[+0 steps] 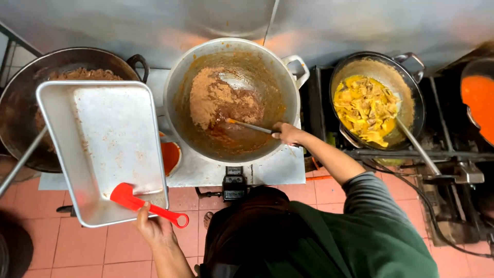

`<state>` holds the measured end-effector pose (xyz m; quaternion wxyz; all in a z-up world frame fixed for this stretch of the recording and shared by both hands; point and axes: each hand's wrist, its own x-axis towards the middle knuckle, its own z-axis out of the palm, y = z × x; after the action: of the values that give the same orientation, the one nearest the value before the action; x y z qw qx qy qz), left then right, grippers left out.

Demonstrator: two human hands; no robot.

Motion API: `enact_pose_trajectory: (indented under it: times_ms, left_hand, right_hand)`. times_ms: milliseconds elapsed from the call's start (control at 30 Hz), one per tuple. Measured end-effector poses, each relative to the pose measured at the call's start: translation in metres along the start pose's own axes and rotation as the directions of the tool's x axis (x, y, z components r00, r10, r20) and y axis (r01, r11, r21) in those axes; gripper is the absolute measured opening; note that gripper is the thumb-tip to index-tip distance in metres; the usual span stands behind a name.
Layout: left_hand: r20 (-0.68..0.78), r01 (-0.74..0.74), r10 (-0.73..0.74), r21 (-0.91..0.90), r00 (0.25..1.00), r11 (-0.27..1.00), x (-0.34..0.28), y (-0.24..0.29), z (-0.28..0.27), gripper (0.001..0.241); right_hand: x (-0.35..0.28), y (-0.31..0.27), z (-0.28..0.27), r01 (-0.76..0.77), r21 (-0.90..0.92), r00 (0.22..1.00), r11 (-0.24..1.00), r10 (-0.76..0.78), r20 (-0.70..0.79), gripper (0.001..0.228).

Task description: Adding ingredients to pots and stirring food in a kitchen setting.

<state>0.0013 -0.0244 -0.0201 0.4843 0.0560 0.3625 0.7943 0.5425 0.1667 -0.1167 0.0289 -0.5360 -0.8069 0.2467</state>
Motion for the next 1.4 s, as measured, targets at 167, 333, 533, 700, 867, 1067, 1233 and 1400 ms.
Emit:
enact_pose_trajectory:
  times_ms: [167,333,533,700,867,1067,1233,1400]
  left_hand:
    - [0.106,0.034,-0.036,0.014,0.994,0.999,-0.007,0.027,0.05,0.064]
    - [0.146,0.07,-0.071,0.007,0.987,0.998,0.012,0.013,-0.02,0.065]
    - [0.134,0.123,-0.129,0.052,0.983,0.991,0.007,0.037,-0.004,0.066]
    - [0.186,0.141,-0.157,0.096,0.97,0.985,0.032,0.034,-0.026,0.066]
    - [0.18,0.223,-0.247,0.148,0.952,0.964,0.044,0.046,-0.041,0.061]
    - [0.212,0.283,-0.322,0.196,0.923,0.939,0.06,0.027,-0.079,0.055]
    - [0.258,0.331,-0.415,0.313,0.873,0.89,0.016,0.019,-0.022,0.057]
    - [0.365,0.425,-0.579,0.423,0.729,0.8,-0.028,-0.041,-0.018,0.067]
  right_hand:
    - [-0.02,-0.065,-0.015,-0.581,0.747,0.787,0.323,0.456,0.416,0.037]
    - [-0.071,-0.07,-0.028,-0.614,0.784,0.732,0.09,0.437,0.523,0.043]
    - [-0.05,-0.108,-0.032,-0.683,0.523,0.697,0.51,0.67,0.256,0.049]
    - [-0.044,-0.097,0.03,-0.466,-0.113,0.884,0.878,0.457,-0.095,0.041]
    - [-0.04,-0.105,0.03,-0.543,-0.465,0.832,0.7,0.523,-0.185,0.027]
    - [0.003,-0.167,0.051,-0.606,-0.206,0.794,0.769,0.599,-0.1,0.034]
    - [-0.076,-0.224,0.022,-0.485,-0.251,0.865,0.838,0.417,-0.281,0.043]
    - [-0.183,-0.292,0.062,-0.092,0.504,0.747,0.859,0.394,-0.535,0.037]
